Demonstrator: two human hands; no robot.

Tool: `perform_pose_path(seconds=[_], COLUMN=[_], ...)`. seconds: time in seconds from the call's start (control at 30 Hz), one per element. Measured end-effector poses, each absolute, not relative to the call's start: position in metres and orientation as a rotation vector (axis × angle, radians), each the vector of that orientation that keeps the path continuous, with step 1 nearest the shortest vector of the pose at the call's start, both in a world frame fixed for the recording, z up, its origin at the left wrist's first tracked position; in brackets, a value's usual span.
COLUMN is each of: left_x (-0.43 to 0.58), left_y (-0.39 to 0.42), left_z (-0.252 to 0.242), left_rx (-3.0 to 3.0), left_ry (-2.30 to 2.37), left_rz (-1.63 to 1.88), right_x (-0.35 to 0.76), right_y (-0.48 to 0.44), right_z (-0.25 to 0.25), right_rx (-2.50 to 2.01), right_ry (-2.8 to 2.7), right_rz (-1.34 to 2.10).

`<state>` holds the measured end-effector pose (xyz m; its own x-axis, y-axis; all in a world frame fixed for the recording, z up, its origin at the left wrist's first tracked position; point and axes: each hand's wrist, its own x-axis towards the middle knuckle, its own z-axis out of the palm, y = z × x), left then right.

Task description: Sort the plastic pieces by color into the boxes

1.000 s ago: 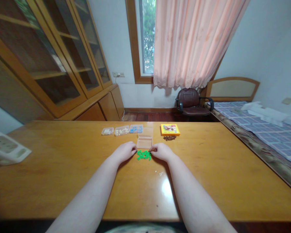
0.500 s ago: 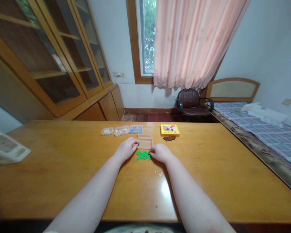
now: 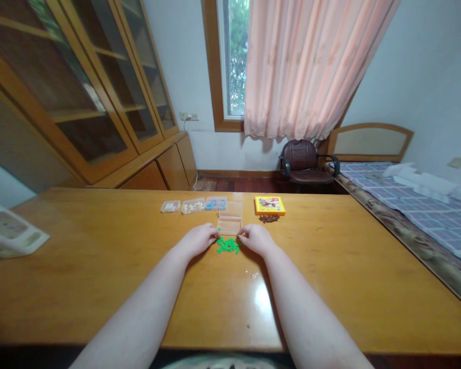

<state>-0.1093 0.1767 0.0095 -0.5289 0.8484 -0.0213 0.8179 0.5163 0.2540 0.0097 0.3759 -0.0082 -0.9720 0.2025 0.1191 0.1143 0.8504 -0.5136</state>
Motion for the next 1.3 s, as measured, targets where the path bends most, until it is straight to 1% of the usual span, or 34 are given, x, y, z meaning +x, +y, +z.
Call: perform_pose_path(seconds=[0.1, 0.27, 0.33, 0.53, 0.73, 0.9, 1.1, 1.2, 1.3], left_x=[-0.110, -0.108, -0.107, -0.108, -0.115, -0.117, -0.113, -0.112, -0.112], left_y=[0.177, 0.177, 0.178, 0.179, 0.172, 0.167, 0.174, 0.175, 0.173], left_z=[0.009, 0.014, 0.014, 0.013, 0.018, 0.019, 0.012, 0.010, 0.011], left_rx=[1.427, 1.404, 1.386, 1.361, 1.342, 1.289, 1.241, 1.215, 1.212], left_ry=[2.609, 2.624, 2.624, 2.608, 2.703, 2.678, 2.636, 2.632, 2.626], left_rz=[0.306, 0.260, 0.250, 0.261, 0.336, 0.350, 0.327, 0.301, 0.288], right_x=[0.013, 0.017, 0.017, 0.013, 0.013, 0.011, 0.002, 0.001, 0.005], right_y=[0.381, 0.393, 0.396, 0.395, 0.389, 0.385, 0.377, 0.375, 0.377], right_z=[-0.008, -0.006, -0.007, -0.012, -0.011, -0.011, -0.015, -0.017, -0.015], right_rx=[-0.225, -0.219, -0.209, -0.215, -0.194, -0.245, -0.422, -0.417, -0.362], right_ry=[-2.899, -2.893, -2.895, -2.975, -2.963, -2.847, -2.529, -2.571, -2.703], right_rz=[0.894, 1.253, 1.326, 1.180, 1.048, 1.143, 0.987, 0.968, 1.048])
